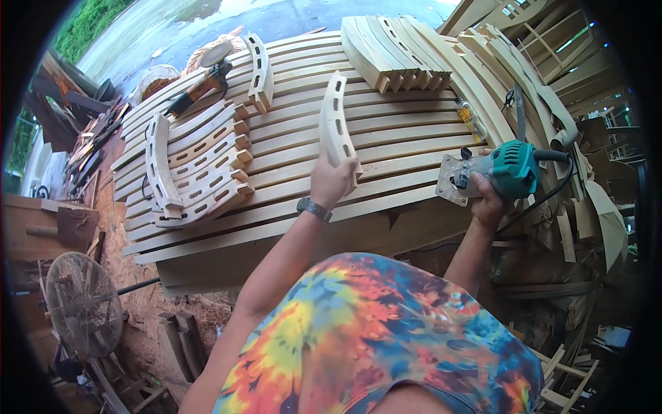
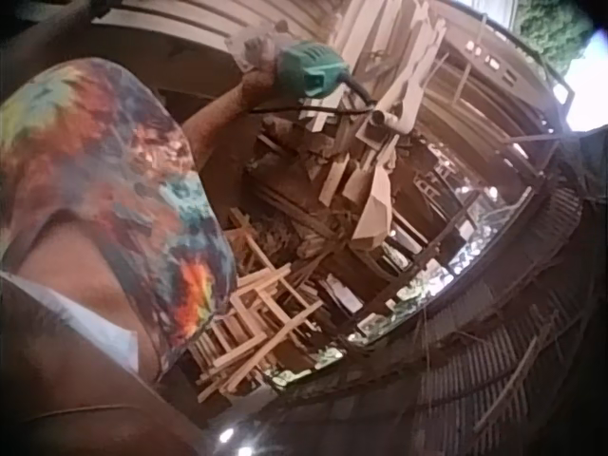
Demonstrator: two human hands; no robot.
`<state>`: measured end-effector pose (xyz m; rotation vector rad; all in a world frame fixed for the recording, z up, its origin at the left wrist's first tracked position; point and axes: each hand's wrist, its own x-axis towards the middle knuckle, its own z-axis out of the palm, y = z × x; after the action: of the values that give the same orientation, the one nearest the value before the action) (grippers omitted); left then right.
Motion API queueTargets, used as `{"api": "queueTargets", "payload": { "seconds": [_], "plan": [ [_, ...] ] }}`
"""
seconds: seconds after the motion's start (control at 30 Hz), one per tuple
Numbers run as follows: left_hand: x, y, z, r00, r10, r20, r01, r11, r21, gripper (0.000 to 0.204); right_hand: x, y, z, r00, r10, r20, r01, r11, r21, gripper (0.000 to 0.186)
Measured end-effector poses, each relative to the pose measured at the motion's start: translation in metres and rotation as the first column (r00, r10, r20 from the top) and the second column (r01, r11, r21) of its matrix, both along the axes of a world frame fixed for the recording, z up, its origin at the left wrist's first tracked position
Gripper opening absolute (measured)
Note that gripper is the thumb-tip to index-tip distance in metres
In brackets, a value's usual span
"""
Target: The person uses a power router to shape the edges of curved wooden panels by hand on a workbench.
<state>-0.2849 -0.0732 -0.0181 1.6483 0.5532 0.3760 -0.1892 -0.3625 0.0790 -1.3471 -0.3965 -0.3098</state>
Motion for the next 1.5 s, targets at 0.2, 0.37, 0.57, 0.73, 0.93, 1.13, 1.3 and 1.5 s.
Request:
{"api": "queueTargets", "payload": {
  "seconds": [0.2,0.37,0.57,0.73,0.93,1.13,1.3,1.5],
  "plan": [
    [-0.005,0.013,-0.024,0.999,0.051,-0.002,-0.048,0.956,0.291,0.049,-0.006,0.011,0.004,1.0,-0.013,-0.012,0.013,0.999,-0.036,0.062],
    [0.025,0.035,-0.039,0.997,0.026,0.07,-0.03,0.998,0.048,0.052,-0.012,0.033,0.013,0.998,0.064,-0.005,-0.064,0.998,-0.013,0.063],
    [0.041,0.047,0.002,0.99,0.037,-0.139,-0.014,0.987,0.158,0.061,-0.019,0.036,0.009,0.996,0.092,0.004,-0.091,0.995,-0.044,0.065],
    [0.102,0.07,0.026,0.918,0.191,-0.348,-0.023,0.901,0.433,0.074,-0.02,0.034,0.015,0.998,0.068,-0.001,-0.068,0.997,-0.034,0.065],
    [0.121,0.112,0.074,0.864,-0.285,-0.415,0.462,0.775,0.43,0.048,-0.02,0.002,0.017,0.992,-0.062,0.106,0.068,0.996,-0.052,0.071],
    [0.123,0.091,0.085,0.702,-0.605,-0.376,0.67,0.38,0.638,0.033,-0.012,-0.045,0.02,0.987,-0.145,0.071,0.147,0.989,-0.023,0.062],
    [0.125,0.099,0.047,0.712,-0.548,-0.439,0.506,-0.032,0.862,0.021,-0.023,-0.041,0.028,0.972,-0.213,0.098,0.216,0.976,-0.026,0.066],
    [0.13,0.119,0.021,0.66,-0.602,-0.449,0.468,-0.139,0.873,0.027,-0.03,-0.042,0.021,0.989,-0.144,0.037,0.144,0.989,-0.019,0.068]
  ]
}}
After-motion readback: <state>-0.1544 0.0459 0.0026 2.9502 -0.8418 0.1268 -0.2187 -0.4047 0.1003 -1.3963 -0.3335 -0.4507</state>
